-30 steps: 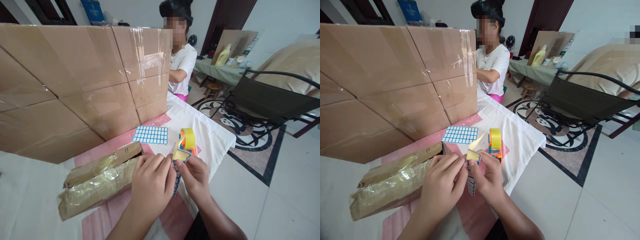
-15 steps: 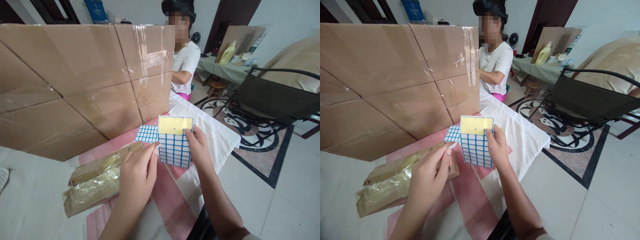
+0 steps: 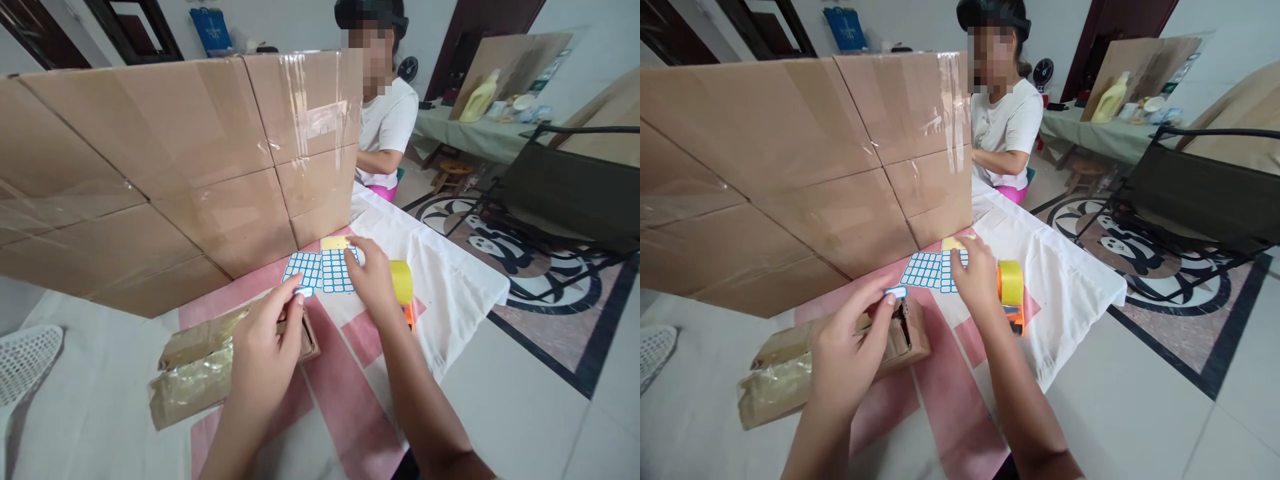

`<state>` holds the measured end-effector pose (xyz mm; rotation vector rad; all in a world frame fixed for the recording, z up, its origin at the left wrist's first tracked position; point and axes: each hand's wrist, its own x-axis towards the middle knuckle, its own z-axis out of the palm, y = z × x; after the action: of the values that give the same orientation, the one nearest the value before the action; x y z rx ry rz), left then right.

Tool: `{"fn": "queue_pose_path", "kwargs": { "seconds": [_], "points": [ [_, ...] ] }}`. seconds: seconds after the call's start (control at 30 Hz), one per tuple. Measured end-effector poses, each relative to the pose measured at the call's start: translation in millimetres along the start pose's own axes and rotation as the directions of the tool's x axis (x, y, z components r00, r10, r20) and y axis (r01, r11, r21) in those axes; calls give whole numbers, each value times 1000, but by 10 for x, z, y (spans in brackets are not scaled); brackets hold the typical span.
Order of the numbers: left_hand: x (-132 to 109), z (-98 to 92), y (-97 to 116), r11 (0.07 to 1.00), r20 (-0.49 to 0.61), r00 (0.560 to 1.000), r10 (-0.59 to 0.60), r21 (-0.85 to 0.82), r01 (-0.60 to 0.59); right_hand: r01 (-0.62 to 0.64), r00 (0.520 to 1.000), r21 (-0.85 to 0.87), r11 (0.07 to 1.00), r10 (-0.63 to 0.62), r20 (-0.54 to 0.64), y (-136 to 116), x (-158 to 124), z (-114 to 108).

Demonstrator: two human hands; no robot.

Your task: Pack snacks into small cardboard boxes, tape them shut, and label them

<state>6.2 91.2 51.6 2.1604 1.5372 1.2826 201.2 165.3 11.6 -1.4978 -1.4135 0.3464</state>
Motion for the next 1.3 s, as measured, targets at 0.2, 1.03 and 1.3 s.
{"fn": "queue_pose_path", "kwargs": {
  "seconds": [0.2, 1.03, 1.3],
  "points": [
    [27, -17, -21, 998, 198, 980, 12, 52, -23, 105, 940, 533, 840, -259, 223, -376, -561, -157],
    [333, -204, -609, 852, 487, 772, -408, 507, 130, -814, 581, 487, 318, 457, 673, 180, -1054, 533],
    [357, -194, -581, 842, 475, 773, -420, 523, 136, -782, 621, 462, 418, 464, 631, 172, -1035, 569]
  ]
}}
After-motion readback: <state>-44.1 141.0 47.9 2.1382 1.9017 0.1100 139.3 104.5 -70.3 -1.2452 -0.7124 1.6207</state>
